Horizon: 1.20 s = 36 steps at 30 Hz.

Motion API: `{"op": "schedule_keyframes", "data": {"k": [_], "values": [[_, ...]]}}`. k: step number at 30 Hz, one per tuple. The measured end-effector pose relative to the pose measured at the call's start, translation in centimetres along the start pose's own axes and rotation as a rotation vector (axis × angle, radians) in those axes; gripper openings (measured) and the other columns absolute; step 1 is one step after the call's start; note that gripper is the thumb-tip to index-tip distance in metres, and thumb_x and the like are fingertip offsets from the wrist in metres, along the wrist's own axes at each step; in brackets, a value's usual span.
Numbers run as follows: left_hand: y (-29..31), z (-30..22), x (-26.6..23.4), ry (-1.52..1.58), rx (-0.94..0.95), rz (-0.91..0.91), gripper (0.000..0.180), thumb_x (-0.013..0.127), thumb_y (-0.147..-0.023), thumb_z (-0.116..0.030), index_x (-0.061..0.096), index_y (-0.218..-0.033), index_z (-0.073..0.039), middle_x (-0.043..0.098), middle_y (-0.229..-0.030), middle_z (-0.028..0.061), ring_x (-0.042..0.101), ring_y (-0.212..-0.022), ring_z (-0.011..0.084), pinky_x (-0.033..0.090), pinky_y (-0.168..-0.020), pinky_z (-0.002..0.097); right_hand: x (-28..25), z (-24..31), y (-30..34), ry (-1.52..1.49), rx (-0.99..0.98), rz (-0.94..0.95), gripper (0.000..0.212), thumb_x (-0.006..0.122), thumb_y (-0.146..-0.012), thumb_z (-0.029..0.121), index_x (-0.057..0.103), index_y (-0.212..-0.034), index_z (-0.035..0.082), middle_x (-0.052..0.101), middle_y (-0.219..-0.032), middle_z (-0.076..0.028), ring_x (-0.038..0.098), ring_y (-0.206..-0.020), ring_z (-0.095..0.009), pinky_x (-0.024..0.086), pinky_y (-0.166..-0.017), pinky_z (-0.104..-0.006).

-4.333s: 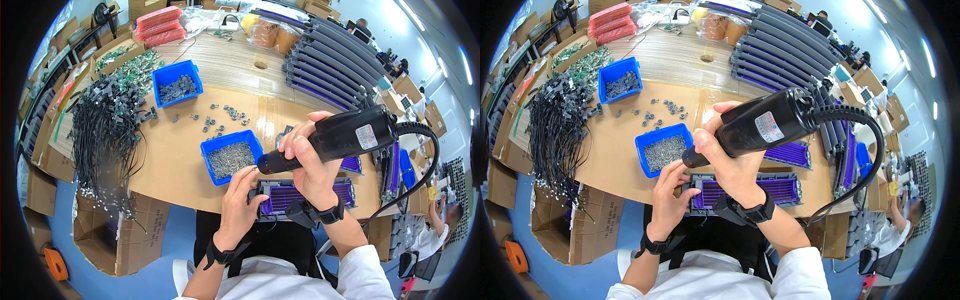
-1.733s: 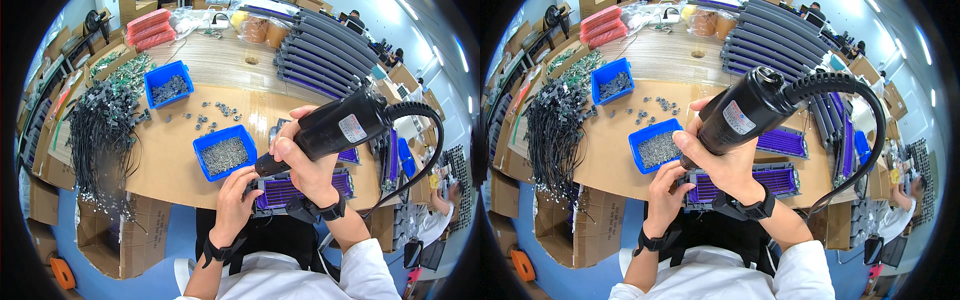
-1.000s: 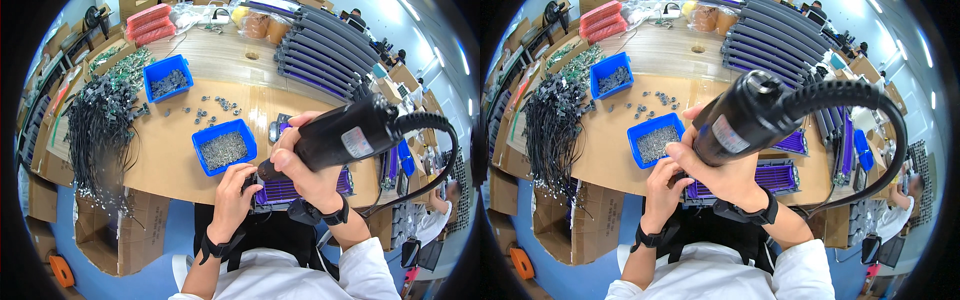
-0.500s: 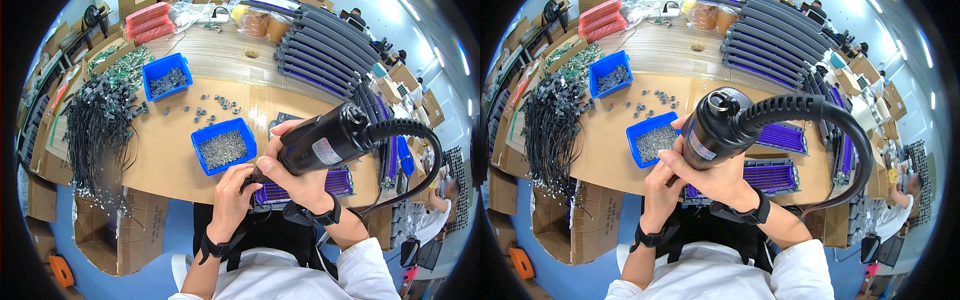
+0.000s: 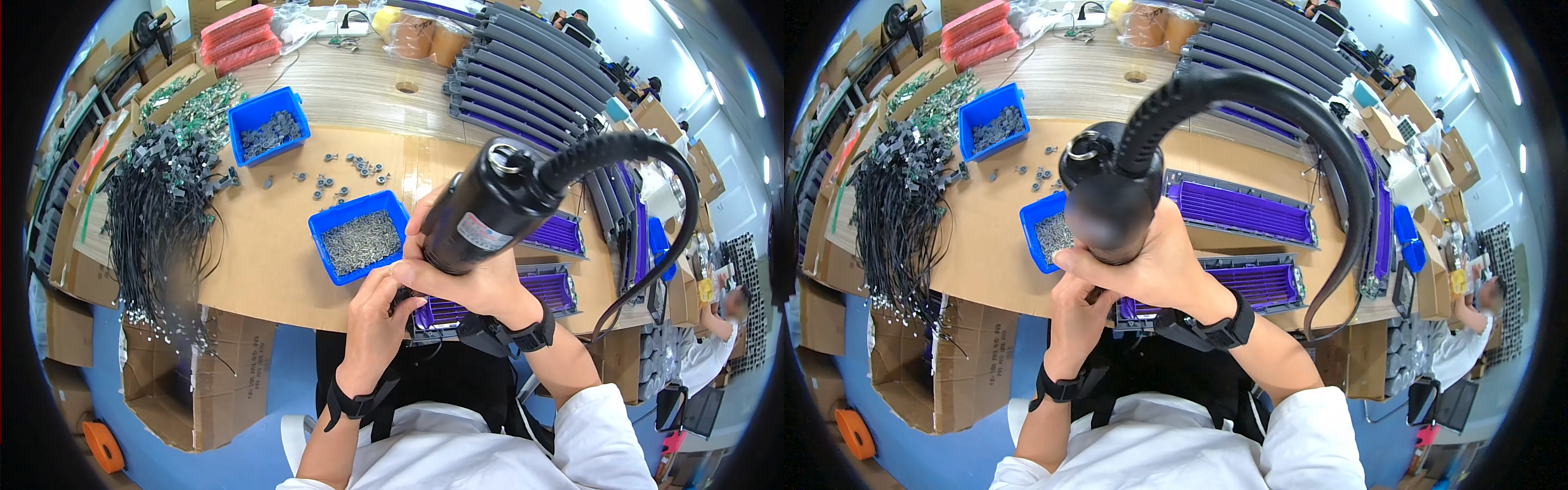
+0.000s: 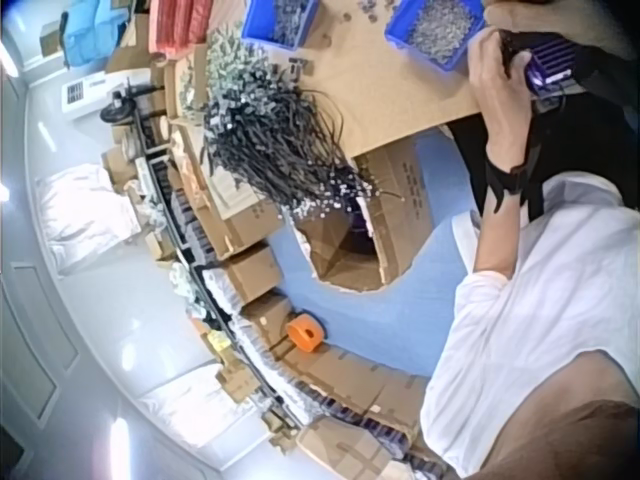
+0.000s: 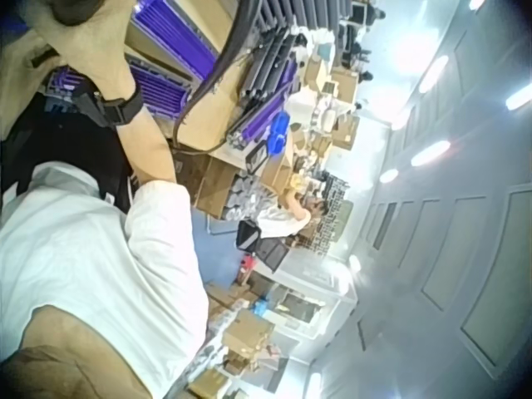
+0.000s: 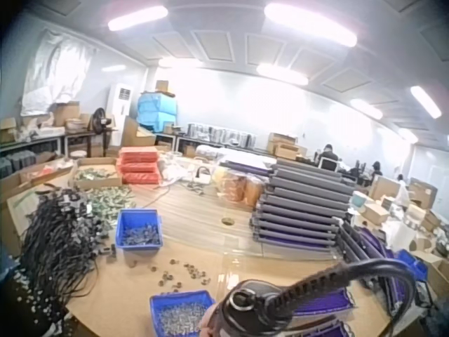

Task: The person uses a power screwdriver to fasten screws into purple electronic components on a workbench. They repeatedly pick up screws from a blue bin, align them with the component, and drive them in before moving the finished unit aside.

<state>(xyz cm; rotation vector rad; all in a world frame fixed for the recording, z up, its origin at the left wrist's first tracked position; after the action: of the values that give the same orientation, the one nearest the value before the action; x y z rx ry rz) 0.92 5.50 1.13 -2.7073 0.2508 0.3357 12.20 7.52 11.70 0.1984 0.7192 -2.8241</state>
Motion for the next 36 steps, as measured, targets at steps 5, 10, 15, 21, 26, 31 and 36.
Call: {"op": "schedule_keyframes", "data": {"k": [5, 10, 15, 21, 26, 31, 36], "values": [[-0.1, -0.2, -0.1, -0.014, -0.018, 0.009, 0.039, 0.076, -0.073, 0.003, 0.064, -0.110, 0.001, 0.064, -0.108, 0.0143, 0.063, -0.095, 0.0328, 0.051, -0.075, 0.0384, 0.0, 0.0, -0.1, 0.018, 0.022, 0.028, 0.033, 0.079, -0.075, 0.000, 0.057, -0.100, 0.001, 0.061, -0.074, -0.001, 0.057, -0.068, -0.007, 0.046, -0.064, -0.0231], [0.1, 0.0, -0.1, 0.008, -0.037, 0.011, 0.038, 0.076, -0.073, 0.003, 0.064, -0.109, 0.000, 0.064, -0.108, 0.0147, 0.063, -0.096, 0.0337, 0.051, -0.076, 0.0384, 0.3, -0.1, 0.0, 0.000, 0.019, 0.001, 0.033, 0.079, -0.076, 0.001, 0.057, -0.102, 0.000, 0.061, -0.073, 0.000, 0.057, -0.067, -0.007, 0.045, -0.063, -0.0227], [0.0, -0.2, 0.1, 0.011, -0.034, 0.008, 0.037, 0.076, -0.074, 0.002, 0.064, -0.109, 0.000, 0.064, -0.108, 0.0149, 0.063, -0.097, 0.0334, 0.051, -0.079, 0.0387, -0.2, 0.6, 0.5, 0.060, -0.039, -0.051, 0.037, 0.079, -0.076, 0.001, 0.057, -0.106, -0.001, 0.061, -0.074, -0.001, 0.056, -0.067, -0.007, 0.044, -0.062, -0.0225], [-0.1, -0.4, 0.3, -0.035, 0.016, 0.065, 0.045, 0.074, -0.076, 0.002, 0.059, -0.119, 0.001, 0.061, -0.111, 0.0165, 0.060, -0.100, 0.0327, 0.049, -0.084, 0.0394, -4.6, 4.7, 2.0, 0.407, -0.037, -0.229, 0.037, 0.080, -0.075, 0.002, 0.060, -0.107, -0.002, 0.060, -0.074, 0.001, 0.055, -0.069, -0.006, 0.047, -0.066, -0.0239], [0.1, -0.9, 0.5, -0.206, 0.039, 0.086, 0.046, 0.075, -0.077, -0.003, 0.056, -0.118, 0.003, 0.060, -0.110, 0.0165, 0.055, -0.101, 0.0320, 0.046, -0.088, 0.0399, -8.4, 3.9, 4.8, 0.850, 0.077, 0.113, 0.042, 0.075, -0.067, -0.001, 0.057, -0.105, 0.004, 0.066, -0.087, -0.017, 0.065, -0.082, -0.039, 0.052, -0.069, -0.0404], [-0.4, -2.5, 0.8, -0.219, -0.040, 0.126, 0.033, 0.077, -0.077, -0.004, 0.057, -0.103, 0.000, 0.060, -0.105, 0.0132, 0.059, -0.097, 0.0277, 0.048, -0.081, 0.0360, -10.8, 1.6, 9.5, 1.089, 0.197, 0.153, 0.042, 0.071, -0.067, -0.003, 0.056, -0.105, 0.005, 0.064, -0.091, -0.013, 0.064, -0.085, -0.036, 0.051, -0.072, -0.0421], [1.6, -3.9, 0.2, -0.166, -0.005, 0.059, 0.034, 0.077, -0.073, 0.003, 0.057, -0.100, -0.001, 0.068, -0.097, 0.0104, 0.065, -0.081, 0.0214, 0.051, -0.069, 0.0308, -10.5, 2.5, 12.9, 1.201, 0.049, 0.012, 0.051, 0.069, -0.058, -0.005, 0.060, -0.108, 0.001, 0.065, -0.094, -0.013, 0.061, -0.076, -0.032, 0.050, -0.068, -0.0398]]}}
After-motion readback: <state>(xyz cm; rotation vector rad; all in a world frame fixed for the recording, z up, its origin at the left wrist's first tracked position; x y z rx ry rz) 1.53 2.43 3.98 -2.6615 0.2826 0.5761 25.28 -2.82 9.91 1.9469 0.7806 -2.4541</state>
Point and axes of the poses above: each hand's wrist, its own y-axis away from the middle knuckle, its own x-axis out of the palm, z = x × y, the point moved 5 cm from there along -y, towards the middle knuckle
